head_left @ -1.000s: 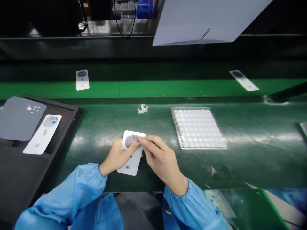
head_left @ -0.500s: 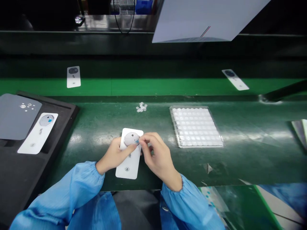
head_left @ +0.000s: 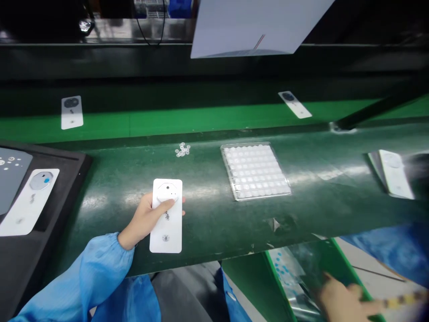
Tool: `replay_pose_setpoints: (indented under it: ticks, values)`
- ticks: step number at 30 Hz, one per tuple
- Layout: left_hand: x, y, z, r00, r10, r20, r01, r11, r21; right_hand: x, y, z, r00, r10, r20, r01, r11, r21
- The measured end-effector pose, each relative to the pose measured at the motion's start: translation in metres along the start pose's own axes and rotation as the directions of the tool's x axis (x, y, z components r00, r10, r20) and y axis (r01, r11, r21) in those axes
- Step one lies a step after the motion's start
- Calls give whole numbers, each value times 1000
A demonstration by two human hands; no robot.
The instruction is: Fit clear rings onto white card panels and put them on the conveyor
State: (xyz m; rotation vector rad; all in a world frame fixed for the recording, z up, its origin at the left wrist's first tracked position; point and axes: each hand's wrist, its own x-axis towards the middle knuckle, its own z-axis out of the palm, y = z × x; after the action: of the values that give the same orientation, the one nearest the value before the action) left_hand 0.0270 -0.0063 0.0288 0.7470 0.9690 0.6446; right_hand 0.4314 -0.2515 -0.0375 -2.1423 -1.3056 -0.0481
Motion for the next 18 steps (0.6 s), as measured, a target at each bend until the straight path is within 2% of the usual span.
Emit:
replay_pose_setpoints:
  ticks: [2, 3, 4, 5, 6, 8, 9, 11, 14, 18]
  values:
    - [1, 0, 0, 1000, 3, 4, -3, 1000, 11, 4, -21, 9, 975, 64, -215, -108, 974, -199]
    - [1, 0, 0, 1000, 4, 3, -4, 1000, 16, 12, -42, 16, 954, 70, -290, -142, 962, -235]
    - [1, 0, 0, 1000, 5, 1, -5, 1000, 21, 24, -69, 25, 946, 62, -318, -135, 967, -214]
    - [1, 0, 1, 1000, 8, -2, -8, 1000, 27, 39, -100, 36, 959, 24, -284, -55, 993, -104]
    - [1, 1, 1, 1000, 11, -5, -11, 999, 34, 57, -131, 50, 975, -67, -214, 75, 997, 29]
    - [0, 1, 1, 1000, 20, -9, -19, 999, 48, 97, -190, 83, 958, -279, -59, 285, 929, 238]
    - [0, 1, 1, 1000, 25, -11, -25, 998, 56, 117, -216, 101, 931, -363, 22, 338, 887, 315]
    - [0, 0, 0, 999, 36, -16, -35, 997, 67, 153, -254, 137, 892, -427, 146, 342, 851, 397]
    - [0, -1, 0, 999, 50, -13, -49, 997, 66, 187, -284, 176, 879, -421, 226, 302, 856, 420]
    - [1, -1, 0, 998, 66, 11, -66, 997, 27, 200, -290, 196, 872, -407, 270, 274, 865, 420]
